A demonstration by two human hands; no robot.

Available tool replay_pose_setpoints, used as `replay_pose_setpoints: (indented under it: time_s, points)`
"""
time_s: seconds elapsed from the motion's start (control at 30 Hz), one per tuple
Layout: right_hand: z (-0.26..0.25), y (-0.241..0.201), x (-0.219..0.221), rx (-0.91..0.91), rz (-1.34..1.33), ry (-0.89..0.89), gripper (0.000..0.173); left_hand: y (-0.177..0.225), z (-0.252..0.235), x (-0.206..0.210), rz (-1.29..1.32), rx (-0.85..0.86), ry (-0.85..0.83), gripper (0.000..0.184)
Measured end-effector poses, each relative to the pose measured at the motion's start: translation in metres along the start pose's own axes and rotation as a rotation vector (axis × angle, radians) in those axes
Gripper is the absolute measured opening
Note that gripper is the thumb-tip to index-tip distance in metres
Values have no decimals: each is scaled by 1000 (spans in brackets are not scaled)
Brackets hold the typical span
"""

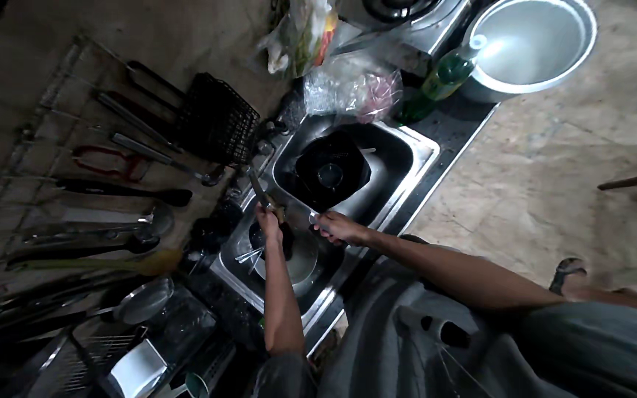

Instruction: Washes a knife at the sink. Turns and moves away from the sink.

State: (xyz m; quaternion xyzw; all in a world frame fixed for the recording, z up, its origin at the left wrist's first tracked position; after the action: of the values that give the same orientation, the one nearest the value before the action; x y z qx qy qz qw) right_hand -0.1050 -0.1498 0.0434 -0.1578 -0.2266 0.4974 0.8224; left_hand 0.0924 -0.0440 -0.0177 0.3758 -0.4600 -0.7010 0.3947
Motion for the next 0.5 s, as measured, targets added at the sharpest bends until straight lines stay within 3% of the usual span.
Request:
replay_pose_setpoints:
  time_s: [0.2,0.33,0.4,0.5]
  points:
    - [5,-2,1,-18,43,14,47,-5,-6,8,207,-20,98,41]
    - [3,-1,-3,-48,41,17,47,-1,-4,6,473,-254,197,35]
    - [1,-1,-4,-59,26,10,47,2,0,10,539,-318,156,45]
    - [-4,-2,-5,-45,19,9,49,7,8,16,575,-294,81,41]
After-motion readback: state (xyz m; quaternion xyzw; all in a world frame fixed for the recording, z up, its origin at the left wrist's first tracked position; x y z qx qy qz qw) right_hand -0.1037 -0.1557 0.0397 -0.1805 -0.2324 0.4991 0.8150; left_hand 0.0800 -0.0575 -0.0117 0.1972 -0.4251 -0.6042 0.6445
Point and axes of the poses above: each hand's wrist, its own z-axis away from the middle knuckle, its own x-axis out of the palm, y = z × x, the point moved 3 cm from there along -z, towards the middle knuckle, and after that the axes turned 12 degrees about x, right-handed, at the moved point
